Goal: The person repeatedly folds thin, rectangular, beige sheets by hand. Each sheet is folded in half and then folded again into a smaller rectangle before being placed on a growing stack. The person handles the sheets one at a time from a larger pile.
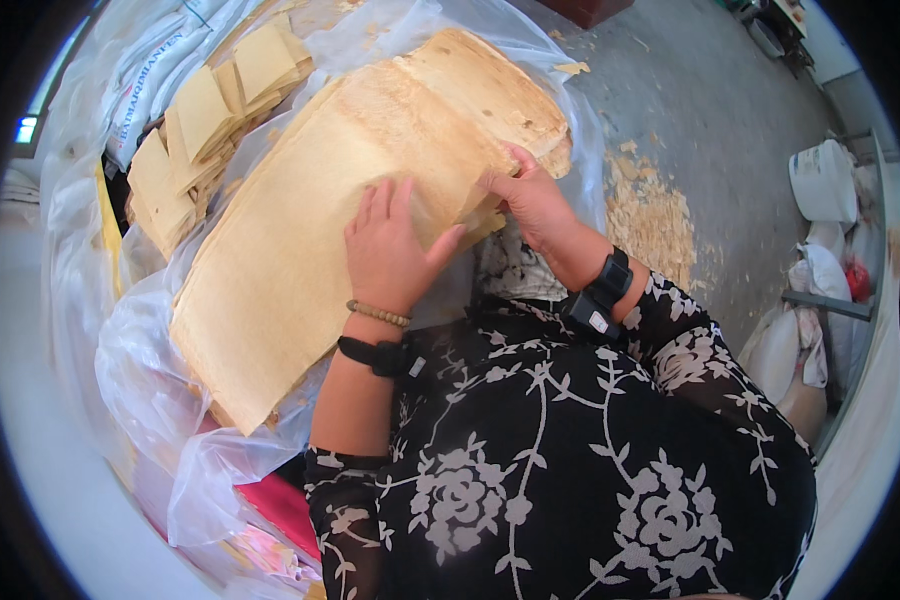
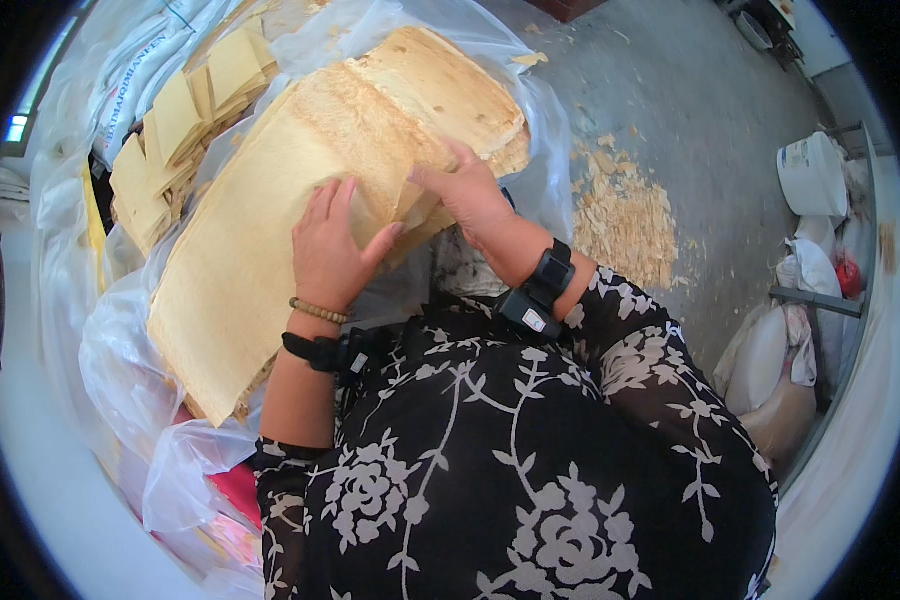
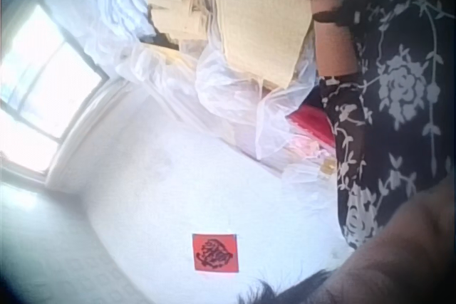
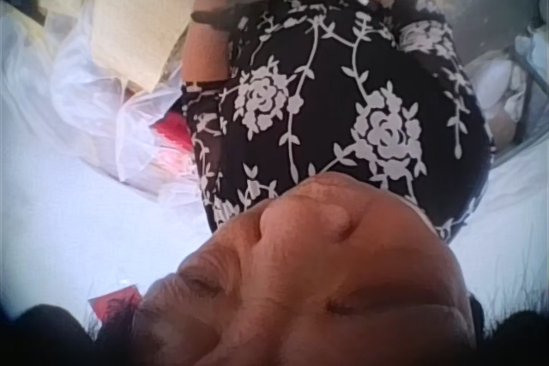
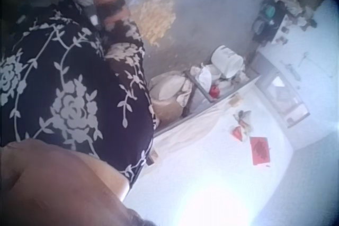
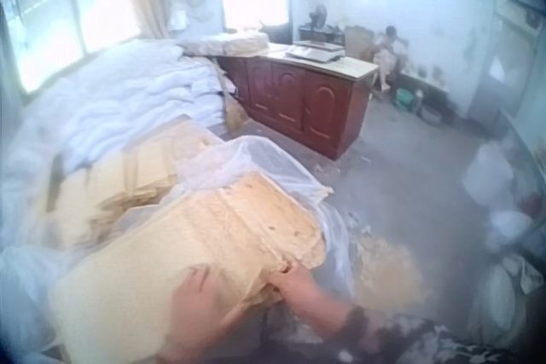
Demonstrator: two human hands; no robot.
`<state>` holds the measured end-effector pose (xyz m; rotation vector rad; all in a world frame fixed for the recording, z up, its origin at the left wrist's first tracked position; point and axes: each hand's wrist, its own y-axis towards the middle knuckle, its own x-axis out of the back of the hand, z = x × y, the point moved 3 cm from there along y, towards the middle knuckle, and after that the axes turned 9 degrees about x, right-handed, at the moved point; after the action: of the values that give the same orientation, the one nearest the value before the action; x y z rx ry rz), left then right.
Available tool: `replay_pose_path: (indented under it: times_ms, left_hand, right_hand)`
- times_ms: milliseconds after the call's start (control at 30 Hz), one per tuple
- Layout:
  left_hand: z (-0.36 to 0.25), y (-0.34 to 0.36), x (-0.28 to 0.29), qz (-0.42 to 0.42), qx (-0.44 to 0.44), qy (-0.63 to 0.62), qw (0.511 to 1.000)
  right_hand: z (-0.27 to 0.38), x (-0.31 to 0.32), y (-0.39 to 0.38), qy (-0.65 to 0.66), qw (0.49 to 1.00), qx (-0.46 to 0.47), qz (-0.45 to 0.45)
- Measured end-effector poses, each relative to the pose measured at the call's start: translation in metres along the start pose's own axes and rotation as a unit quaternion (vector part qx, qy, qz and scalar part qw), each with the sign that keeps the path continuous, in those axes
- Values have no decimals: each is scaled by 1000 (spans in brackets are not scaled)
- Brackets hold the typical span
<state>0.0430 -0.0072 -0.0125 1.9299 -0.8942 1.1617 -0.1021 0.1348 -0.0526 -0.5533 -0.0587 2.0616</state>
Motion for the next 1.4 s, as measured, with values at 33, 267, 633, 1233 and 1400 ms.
replay_pose_path:
  times_ms: [33, 267, 633, 1233, 1400]
  left_hand:
    - [-3, 1, -1, 7, 11, 1, 1000]
    - [-36, 4, -3, -159, 15, 100, 982]
    - [26, 0, 59, -122, 268, -139, 945]
    - [75, -76, 97, -216, 336, -414, 818]
    - [95, -94, 126, -319, 292, -541, 721]
  right_hand:
    - [0, -3, 1, -1, 999, 31, 10]
    - [-4, -17, 3, -43, 995, 84, -38]
    - [-4, -14, 15, -54, 996, 35, -59]
    - [-45, -148, -3, -405, 754, 376, 355]
    - [-50, -135, -7, -476, 573, 522, 416]
